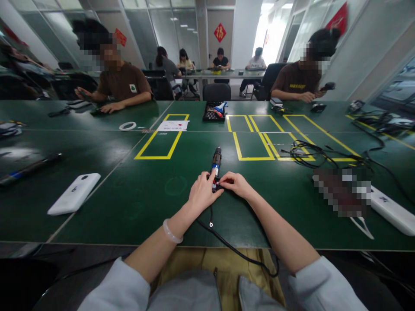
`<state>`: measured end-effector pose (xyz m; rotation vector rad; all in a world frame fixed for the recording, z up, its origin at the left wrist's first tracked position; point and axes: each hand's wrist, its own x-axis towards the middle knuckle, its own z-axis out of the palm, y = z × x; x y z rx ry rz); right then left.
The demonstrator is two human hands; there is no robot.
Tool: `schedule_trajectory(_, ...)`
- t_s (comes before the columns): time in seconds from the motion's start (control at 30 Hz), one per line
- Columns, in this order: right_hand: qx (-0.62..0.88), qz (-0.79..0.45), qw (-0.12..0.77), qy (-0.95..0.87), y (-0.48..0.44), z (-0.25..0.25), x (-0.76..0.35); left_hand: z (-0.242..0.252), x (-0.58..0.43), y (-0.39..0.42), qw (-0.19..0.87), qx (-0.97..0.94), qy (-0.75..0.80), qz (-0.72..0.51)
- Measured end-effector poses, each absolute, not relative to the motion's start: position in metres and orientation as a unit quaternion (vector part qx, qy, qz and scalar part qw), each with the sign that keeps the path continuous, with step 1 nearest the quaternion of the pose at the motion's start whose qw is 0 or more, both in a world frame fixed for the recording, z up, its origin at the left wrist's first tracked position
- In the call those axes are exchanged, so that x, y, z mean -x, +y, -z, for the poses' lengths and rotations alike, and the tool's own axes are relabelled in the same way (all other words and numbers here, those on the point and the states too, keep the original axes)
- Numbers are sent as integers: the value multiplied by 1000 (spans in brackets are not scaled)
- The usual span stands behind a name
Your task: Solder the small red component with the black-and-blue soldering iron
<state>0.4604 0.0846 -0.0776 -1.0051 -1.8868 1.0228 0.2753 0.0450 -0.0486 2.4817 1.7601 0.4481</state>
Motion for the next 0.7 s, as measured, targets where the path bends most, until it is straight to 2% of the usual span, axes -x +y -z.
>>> schedule_trajectory(0.4,398,-429,386,-713,83,75,-461,37,-280,54,-10,-793,599,-109)
schedule_trajectory(0.7,411,-442,365,-709,82,73,-461,28,-194,43,-14,-770,636,-47)
